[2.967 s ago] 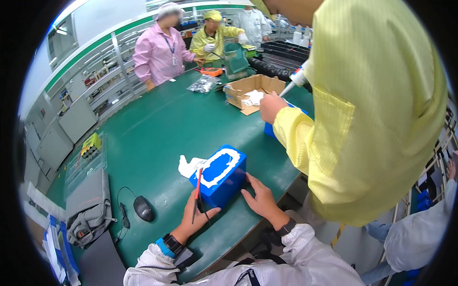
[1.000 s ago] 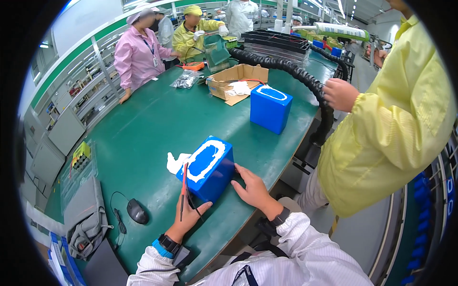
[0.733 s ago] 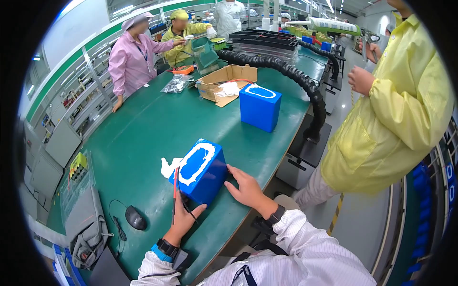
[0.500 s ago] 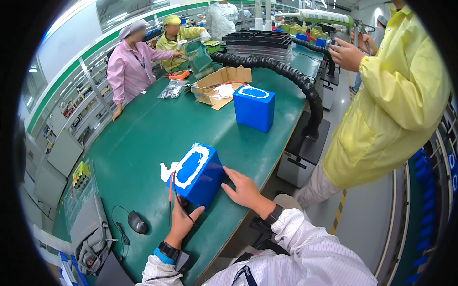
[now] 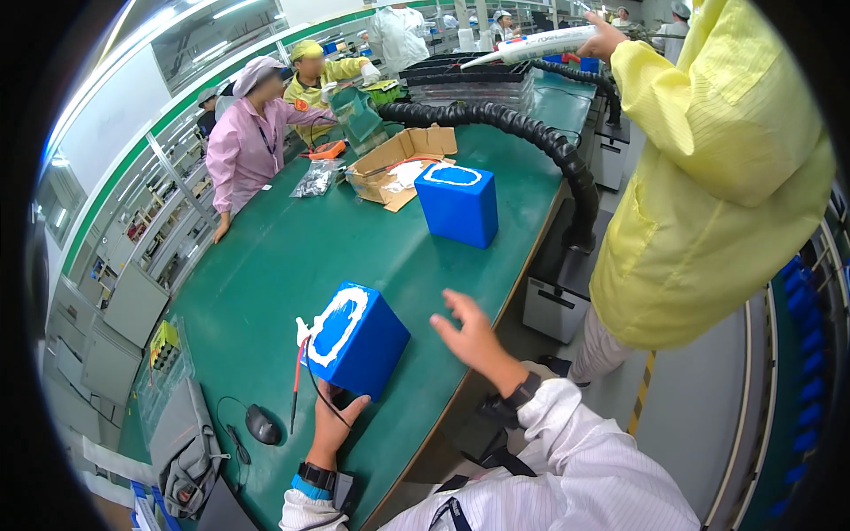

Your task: Collaborating with another worker to apply sealant to and assemble large blue battery components on a factory production line.

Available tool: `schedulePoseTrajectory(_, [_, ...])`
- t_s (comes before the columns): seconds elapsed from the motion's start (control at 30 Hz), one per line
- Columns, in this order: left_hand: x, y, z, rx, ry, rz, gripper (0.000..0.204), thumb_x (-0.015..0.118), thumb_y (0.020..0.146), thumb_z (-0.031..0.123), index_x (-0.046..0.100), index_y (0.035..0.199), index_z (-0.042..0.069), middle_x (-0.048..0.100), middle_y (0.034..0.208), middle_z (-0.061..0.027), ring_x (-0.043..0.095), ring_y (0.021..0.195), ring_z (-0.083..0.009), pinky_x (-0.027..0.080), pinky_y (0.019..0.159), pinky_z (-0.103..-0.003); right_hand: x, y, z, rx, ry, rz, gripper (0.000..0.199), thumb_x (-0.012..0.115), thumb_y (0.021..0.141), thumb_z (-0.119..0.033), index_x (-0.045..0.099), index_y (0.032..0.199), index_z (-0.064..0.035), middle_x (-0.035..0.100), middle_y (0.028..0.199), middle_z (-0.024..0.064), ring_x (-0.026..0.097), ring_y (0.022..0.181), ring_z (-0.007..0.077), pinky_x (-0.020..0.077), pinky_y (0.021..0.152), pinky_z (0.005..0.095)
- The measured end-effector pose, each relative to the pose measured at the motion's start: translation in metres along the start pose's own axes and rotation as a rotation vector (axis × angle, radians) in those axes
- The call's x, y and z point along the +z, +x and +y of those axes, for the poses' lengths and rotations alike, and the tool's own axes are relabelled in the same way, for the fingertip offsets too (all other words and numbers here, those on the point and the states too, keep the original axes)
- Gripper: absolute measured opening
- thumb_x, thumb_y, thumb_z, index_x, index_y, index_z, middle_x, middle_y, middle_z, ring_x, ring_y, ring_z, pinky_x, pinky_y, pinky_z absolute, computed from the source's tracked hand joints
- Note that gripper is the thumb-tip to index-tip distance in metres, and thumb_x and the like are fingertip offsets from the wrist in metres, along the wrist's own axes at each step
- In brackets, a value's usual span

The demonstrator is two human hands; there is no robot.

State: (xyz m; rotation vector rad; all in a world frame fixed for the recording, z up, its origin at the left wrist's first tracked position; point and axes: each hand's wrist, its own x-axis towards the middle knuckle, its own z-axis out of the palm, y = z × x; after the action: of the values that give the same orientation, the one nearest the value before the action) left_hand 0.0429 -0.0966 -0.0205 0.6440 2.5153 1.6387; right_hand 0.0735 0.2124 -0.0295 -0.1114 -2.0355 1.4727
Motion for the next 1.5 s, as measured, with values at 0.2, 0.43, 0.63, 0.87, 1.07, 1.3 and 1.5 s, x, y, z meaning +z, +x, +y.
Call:
schedulePoseTrajectory(0.2, [0.007, -0.002, 0.007, -0.051, -0.037, 0.068, 0.09, 0.089, 0.073, 0.019, 0.039, 0.145, -0.002, 0.057, 0.135, -0.018, 0.056, 0.122, -0.0268, 0.042, 0.106, -0.039, -0.068, 0.081, 0.024, -0.101, -0.152, 0.294, 0.062, 0.079, 0.086, -0.027, 0.054, 0.135, 0.0017, 0.06, 0.124, 0.0187, 0.063, 0.111, 0.0283, 0.0518, 0.093, 0.0375])
schedulePoseTrajectory(0.43, [0.013, -0.005, 0.001, -0.052, 0.01, 0.165, 0.088, 0.091, 0.07, 0.022, 0.045, 0.141, -0.003, 0.059, 0.134, -0.0187, 0.057, 0.122, -0.0283, 0.043, 0.107, -0.039, -0.097, 0.134, -0.002, -0.212, -0.204, 0.276, 0.031, 0.063, 0.096, -0.012, 0.065, 0.125, -0.0036, 0.064, 0.105, 0.0114, 0.064, 0.095, 0.023, 0.0526, 0.084, 0.034])
schedulePoseTrajectory(0.63, [0.014, -0.007, 0.006, -0.065, 0.046, 0.187, 0.082, 0.09, 0.07, 0.021, 0.049, 0.136, -0.003, 0.062, 0.13, -0.0186, 0.059, 0.119, -0.0284, 0.044, 0.105, -0.039, -0.105, 0.157, 0.009, -0.374, -0.331, 0.243, 0.024, 0.059, 0.093, -0.004, 0.07, 0.115, -0.0057, 0.063, 0.098, 0.0114, 0.063, 0.091, 0.028, 0.052, 0.078, 0.0358])
schedulePoseTrajectory(0.87, [0.015, -0.007, 0.007, -0.085, 0.014, 0.196, 0.08, 0.09, 0.07, 0.02, 0.05, 0.136, -0.003, 0.062, 0.13, -0.0189, 0.059, 0.119, -0.0279, 0.044, 0.106, -0.039, -0.104, 0.173, 0.01, -0.496, -0.442, 0.204, 0.025, 0.061, 0.09, -0.003, 0.071, 0.112, -0.0068, 0.063, 0.096, 0.0104, 0.062, 0.091, 0.0296, 0.0521, 0.08, 0.0395])
schedulePoseTrajectory(1.07, [0.017, -0.007, 0.009, -0.068, 0.011, 0.204, 0.081, 0.09, 0.07, 0.019, 0.049, 0.137, -0.003, 0.062, 0.129, -0.0185, 0.059, 0.12, -0.0278, 0.044, 0.106, -0.039, -0.103, 0.18, 0.01, -0.525, -0.575, 0.18, 0.023, 0.062, 0.088, -0.003, 0.07, 0.109, -0.0076, 0.061, 0.093, 0.0097, 0.061, 0.093, 0.0301, 0.0519, 0.082, 0.0417])
schedulePoseTrajectory(1.3, [0.015, -0.006, 0.006, -0.065, 0.03, 0.16, 0.086, 0.091, 0.069, 0.02, 0.045, 0.139, -0.004, 0.061, 0.131, -0.0191, 0.059, 0.119, -0.0283, 0.044, 0.105, -0.04, -0.099, 0.183, 0.005, -0.565, -0.621, 0.172, 0.02, 0.061, 0.091, -0.002, 0.071, 0.107, -0.0085, 0.059, 0.09, 0.0105, 0.06, 0.088, 0.0296, 0.0506, 0.077, 0.04])
schedulePoseTrajectory(1.5, [0.016, -0.006, 0.002, -0.067, 0.038, 0.158, 0.092, 0.092, 0.069, 0.021, 0.04, 0.141, -0.004, 0.059, 0.132, -0.02, 0.058, 0.121, -0.0289, 0.043, 0.106, -0.039, -0.098, 0.184, 0.005, -0.553, -0.652, 0.171, 0.019, 0.061, 0.091, -0.002, 0.071, 0.107, -0.0075, 0.058, 0.089, 0.0111, 0.06, 0.088, 0.03, 0.05, 0.077, 0.0401])
